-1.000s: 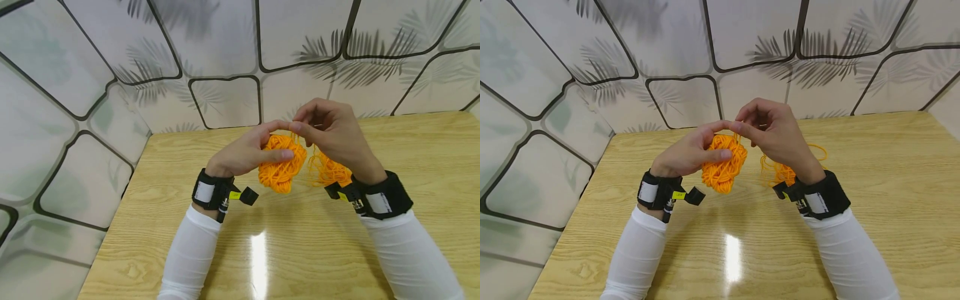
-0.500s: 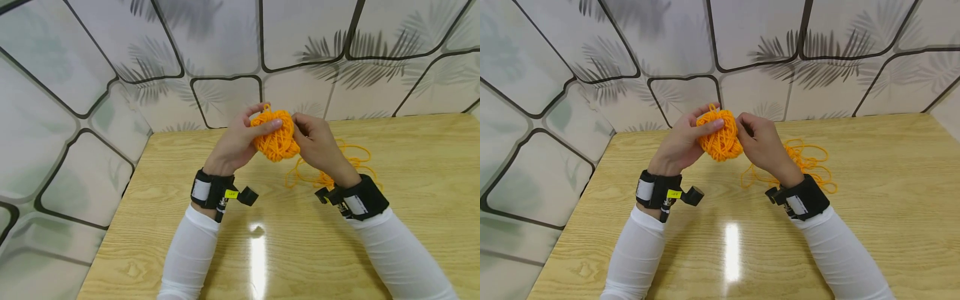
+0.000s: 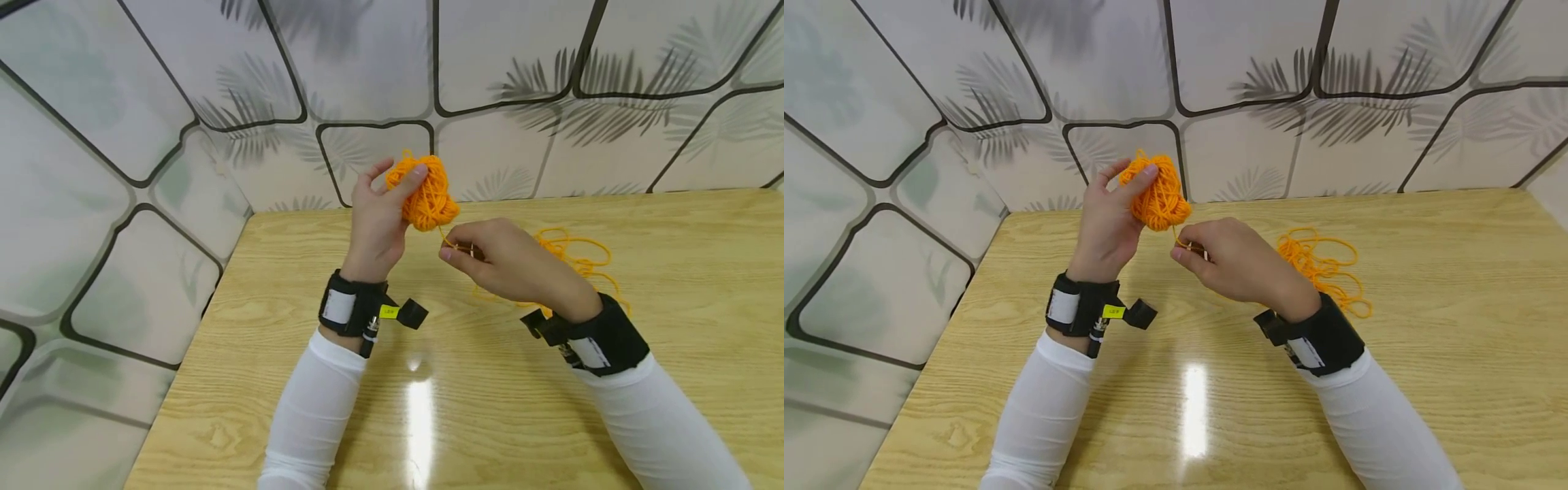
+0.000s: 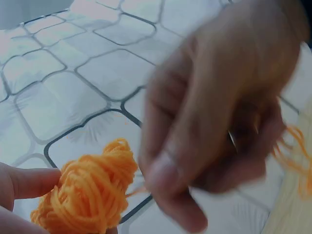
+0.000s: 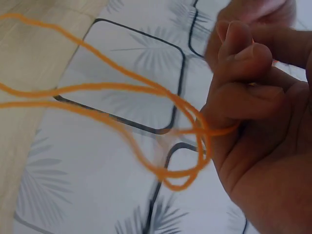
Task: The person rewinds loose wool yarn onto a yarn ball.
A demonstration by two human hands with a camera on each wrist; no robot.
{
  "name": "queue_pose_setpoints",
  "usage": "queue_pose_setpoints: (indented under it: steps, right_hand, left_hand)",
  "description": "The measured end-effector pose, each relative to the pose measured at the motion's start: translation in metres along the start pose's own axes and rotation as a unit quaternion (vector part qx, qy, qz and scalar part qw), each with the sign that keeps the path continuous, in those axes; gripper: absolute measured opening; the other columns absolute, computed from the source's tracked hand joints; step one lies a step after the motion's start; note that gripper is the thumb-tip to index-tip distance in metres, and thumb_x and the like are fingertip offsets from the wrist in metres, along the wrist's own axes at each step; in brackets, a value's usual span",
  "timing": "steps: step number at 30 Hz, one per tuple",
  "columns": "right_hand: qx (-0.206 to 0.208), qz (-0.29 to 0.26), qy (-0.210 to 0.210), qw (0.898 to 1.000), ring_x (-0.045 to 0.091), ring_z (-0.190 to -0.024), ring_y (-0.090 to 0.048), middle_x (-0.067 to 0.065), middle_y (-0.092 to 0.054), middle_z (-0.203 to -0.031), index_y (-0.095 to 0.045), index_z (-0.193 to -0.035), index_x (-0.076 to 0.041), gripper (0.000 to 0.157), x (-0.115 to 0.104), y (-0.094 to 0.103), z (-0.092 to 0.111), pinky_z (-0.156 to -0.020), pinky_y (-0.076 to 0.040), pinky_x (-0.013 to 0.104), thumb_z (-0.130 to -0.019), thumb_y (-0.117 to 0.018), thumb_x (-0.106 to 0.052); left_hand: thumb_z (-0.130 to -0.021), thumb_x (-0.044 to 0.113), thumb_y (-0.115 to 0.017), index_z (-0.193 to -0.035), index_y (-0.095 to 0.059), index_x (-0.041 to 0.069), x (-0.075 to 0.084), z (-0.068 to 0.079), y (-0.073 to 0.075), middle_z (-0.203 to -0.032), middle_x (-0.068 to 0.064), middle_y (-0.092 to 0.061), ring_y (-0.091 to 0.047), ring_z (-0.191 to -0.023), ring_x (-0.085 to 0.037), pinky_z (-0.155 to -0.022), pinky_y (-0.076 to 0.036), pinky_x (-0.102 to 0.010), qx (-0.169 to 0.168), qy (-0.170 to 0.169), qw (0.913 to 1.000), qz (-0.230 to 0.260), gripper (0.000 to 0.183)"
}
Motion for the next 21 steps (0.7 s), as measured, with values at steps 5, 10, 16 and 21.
queue_pose_setpoints:
  steps: [5, 10, 16, 21]
  right_hand:
    - [0.014, 0.023, 0.014, 1.0, 0.008, -0.056, -0.045, -0.01, -0.05, -0.068, -0.06, -0.091, -0.021, 0.019, -0.014, 0.014, 0.006, -0.05, -0.039, 0.026, -0.093, -0.052, -0.038]
    - [0.057, 0.014, 0.03, 0.998, 0.006, -0.062, -0.047, -0.011, -0.055, -0.075, -0.061, -0.093, -0.021, 0.01, -0.017, 0.035, 0.012, -0.053, -0.04, 0.025, -0.09, -0.058, -0.03]
    - [0.125, 0.014, 0.029, 0.992, 0.005, -0.06, -0.046, -0.011, -0.058, -0.079, -0.063, -0.097, -0.02, 0.011, -0.013, 0.063, 0.019, -0.052, -0.038, 0.023, -0.086, -0.063, -0.025]
    - [0.164, 0.0, 0.019, 0.986, 0.007, -0.058, -0.045, -0.008, -0.055, -0.077, -0.062, -0.097, -0.016, 0.016, -0.008, 0.075, 0.022, -0.049, -0.037, 0.022, -0.083, -0.068, -0.022]
  left_hand:
    - [-0.079, 0.015, -0.071, -0.122, -0.038, 0.013, 0.003, 0.004, -0.011, -0.103, -0.018, -0.06, -0.062, -0.089, -0.028, -0.075, -0.05, -0.038, -0.035, -0.058, 0.9891, -0.131, 0.054]
    - [-0.081, 0.015, -0.069, -0.122, -0.04, 0.012, -0.01, 0.011, -0.033, -0.099, -0.017, -0.062, -0.063, -0.085, -0.028, -0.072, -0.051, -0.038, -0.148, -0.022, 0.9697, -0.194, 0.051]
    - [-0.086, 0.014, -0.063, -0.123, -0.044, 0.011, -0.029, 0.024, -0.051, -0.092, -0.023, -0.061, -0.061, -0.078, -0.029, -0.07, -0.051, -0.038, -0.284, 0.046, 0.9344, -0.21, 0.042]
    - [-0.087, 0.014, -0.061, -0.127, -0.042, 0.007, -0.037, 0.031, -0.058, -0.096, -0.023, -0.062, -0.061, -0.087, -0.029, -0.079, -0.049, -0.041, -0.339, 0.088, 0.9214, -0.168, 0.044]
Point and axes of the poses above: each hand's wrist, its own z-axis away from the middle knuckle, its own y-axis out of the back of the hand, x = y × z, the point moved 10 cm from there along -z, towards the middle knuckle
